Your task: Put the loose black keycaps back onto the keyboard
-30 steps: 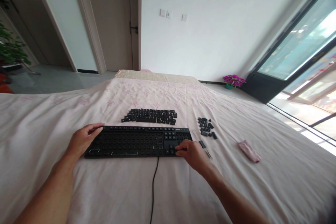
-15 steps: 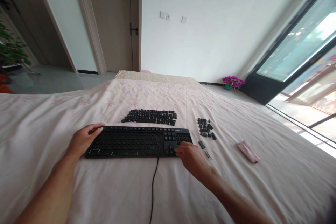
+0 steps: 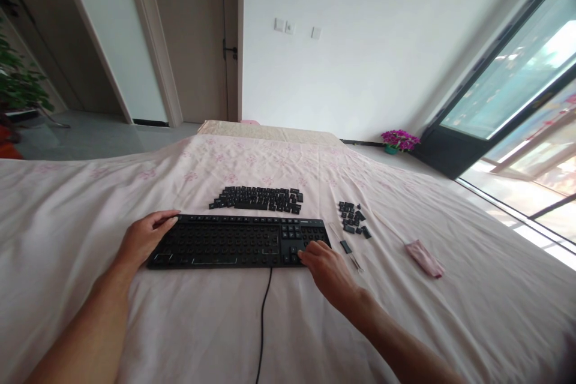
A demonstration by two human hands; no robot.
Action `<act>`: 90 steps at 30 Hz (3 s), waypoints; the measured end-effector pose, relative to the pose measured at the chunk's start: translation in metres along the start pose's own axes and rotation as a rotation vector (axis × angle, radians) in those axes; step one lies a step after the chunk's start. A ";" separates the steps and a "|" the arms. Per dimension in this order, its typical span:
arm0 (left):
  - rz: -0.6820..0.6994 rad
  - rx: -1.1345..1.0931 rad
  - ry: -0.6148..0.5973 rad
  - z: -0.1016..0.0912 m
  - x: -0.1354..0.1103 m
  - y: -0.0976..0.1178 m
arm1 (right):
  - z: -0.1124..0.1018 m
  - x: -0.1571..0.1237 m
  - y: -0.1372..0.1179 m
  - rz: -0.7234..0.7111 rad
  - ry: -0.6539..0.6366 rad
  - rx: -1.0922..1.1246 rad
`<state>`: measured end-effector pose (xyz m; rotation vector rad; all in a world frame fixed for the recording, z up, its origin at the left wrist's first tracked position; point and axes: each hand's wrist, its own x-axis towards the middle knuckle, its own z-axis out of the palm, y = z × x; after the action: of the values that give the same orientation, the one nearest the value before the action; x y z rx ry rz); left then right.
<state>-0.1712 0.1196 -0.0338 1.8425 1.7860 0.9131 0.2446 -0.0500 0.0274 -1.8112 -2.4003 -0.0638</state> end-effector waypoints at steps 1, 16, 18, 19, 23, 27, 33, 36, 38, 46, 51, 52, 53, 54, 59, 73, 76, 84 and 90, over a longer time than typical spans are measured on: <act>0.000 -0.006 -0.002 0.000 0.000 0.000 | 0.001 0.000 0.001 0.001 0.008 0.005; -0.001 0.020 -0.003 0.001 0.001 -0.004 | 0.014 -0.016 -0.008 -0.044 0.069 -0.141; -0.002 0.030 -0.002 0.001 0.002 -0.005 | 0.016 -0.019 -0.010 -0.037 0.063 -0.177; -0.005 0.035 -0.003 0.001 0.002 -0.005 | 0.017 -0.020 -0.011 -0.032 0.061 -0.186; -0.017 0.039 -0.009 0.000 0.002 -0.005 | 0.019 -0.025 -0.009 0.014 0.065 -0.177; 0.011 0.039 -0.011 0.000 0.001 -0.004 | 0.016 -0.026 -0.010 0.030 0.059 -0.149; 0.026 0.109 -0.019 0.001 0.003 -0.006 | 0.004 -0.018 0.003 0.165 0.085 0.163; 0.051 0.129 -0.030 0.002 0.005 -0.007 | 0.004 -0.015 0.010 0.220 0.146 0.340; 0.038 0.137 -0.032 0.003 0.006 -0.009 | 0.005 -0.014 0.010 0.192 0.157 0.369; 0.010 0.095 -0.024 0.005 0.006 -0.011 | 0.006 -0.004 0.003 0.125 0.098 0.344; 0.002 0.081 -0.024 0.004 0.004 -0.008 | 0.009 -0.003 0.006 0.190 0.140 0.403; 0.002 0.078 -0.023 0.004 0.004 -0.009 | 0.009 -0.002 0.008 0.208 0.144 0.423; 0.004 0.075 -0.020 0.004 0.004 -0.009 | 0.009 -0.001 0.010 0.222 0.144 0.441; 0.007 0.072 -0.016 0.004 0.005 -0.010 | 0.010 0.001 0.012 0.231 0.140 0.456; 0.014 0.085 -0.005 0.004 0.005 -0.010 | 0.014 0.008 0.021 0.230 0.120 0.479; -0.013 0.101 -0.013 0.002 0.004 -0.007 | 0.007 0.001 0.017 0.210 0.168 0.445; -0.008 0.083 -0.013 0.002 0.004 -0.006 | 0.007 0.000 0.014 0.171 0.152 0.437; -0.010 0.084 -0.015 0.004 0.004 -0.008 | 0.014 0.007 0.014 0.195 0.163 0.400; 0.006 0.081 -0.004 0.003 0.003 -0.006 | 0.015 0.007 0.015 0.210 0.196 0.424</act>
<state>-0.1734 0.1235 -0.0389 1.8992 1.8412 0.8504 0.2561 -0.0372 0.0132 -1.7454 -1.9018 0.2566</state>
